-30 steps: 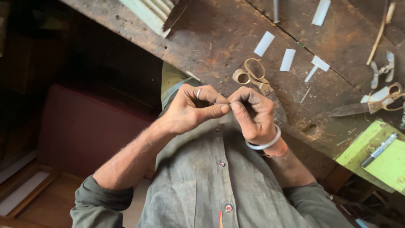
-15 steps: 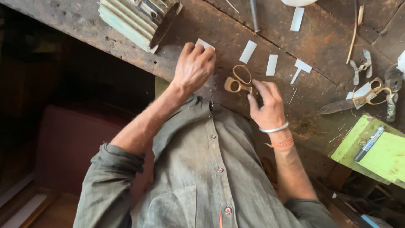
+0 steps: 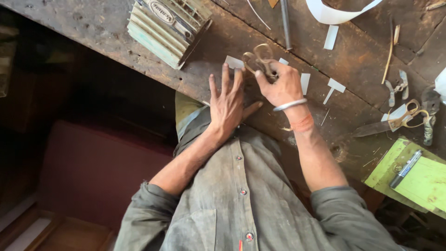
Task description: The person sits at a workbench and cuts small white paper pieces with scissors, folding and trimming them by hand, and handles a green ribbed metal object, producing white cutout letters on the bench.
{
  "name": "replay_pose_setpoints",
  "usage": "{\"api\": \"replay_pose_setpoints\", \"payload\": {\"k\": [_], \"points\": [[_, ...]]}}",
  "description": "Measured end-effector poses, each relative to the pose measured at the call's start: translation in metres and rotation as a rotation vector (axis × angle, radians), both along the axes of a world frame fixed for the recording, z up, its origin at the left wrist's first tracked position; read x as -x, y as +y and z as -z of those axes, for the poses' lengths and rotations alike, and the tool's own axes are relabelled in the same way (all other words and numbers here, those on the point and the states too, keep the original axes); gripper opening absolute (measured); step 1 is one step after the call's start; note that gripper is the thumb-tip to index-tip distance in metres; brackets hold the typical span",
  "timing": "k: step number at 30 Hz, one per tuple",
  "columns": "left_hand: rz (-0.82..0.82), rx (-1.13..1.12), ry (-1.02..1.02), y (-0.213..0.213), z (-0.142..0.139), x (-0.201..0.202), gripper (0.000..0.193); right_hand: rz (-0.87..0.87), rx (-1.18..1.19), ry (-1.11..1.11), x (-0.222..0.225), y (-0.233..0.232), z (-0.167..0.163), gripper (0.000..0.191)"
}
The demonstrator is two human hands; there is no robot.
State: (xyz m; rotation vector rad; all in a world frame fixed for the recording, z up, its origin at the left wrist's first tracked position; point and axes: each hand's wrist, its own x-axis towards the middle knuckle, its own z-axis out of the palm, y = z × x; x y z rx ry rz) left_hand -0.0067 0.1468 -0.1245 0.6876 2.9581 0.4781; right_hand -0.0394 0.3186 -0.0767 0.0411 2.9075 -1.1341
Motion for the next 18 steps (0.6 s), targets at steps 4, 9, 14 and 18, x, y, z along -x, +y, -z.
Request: {"api": "replay_pose_setpoints", "payload": {"k": [4,9,14,18], "points": [[-0.050,-0.056,-0.055,-0.003,0.003,-0.006,0.103,-0.028,-0.146,-0.065,0.010,-0.001,0.006,0.022],[-0.036,-0.013,-0.031,-0.004,0.003,-0.009,0.103,-0.050,-0.269,-0.018,0.002,-0.007,0.003,0.018],[-0.002,0.198,0.104,0.004,0.007,-0.007,0.102,-0.044,-0.317,0.058,-0.021,-0.023,-0.002,0.017],[0.019,0.309,0.194,0.012,0.005,-0.007,0.089,-0.032,-0.374,0.099,-0.017,-0.025,0.005,0.024]]}}
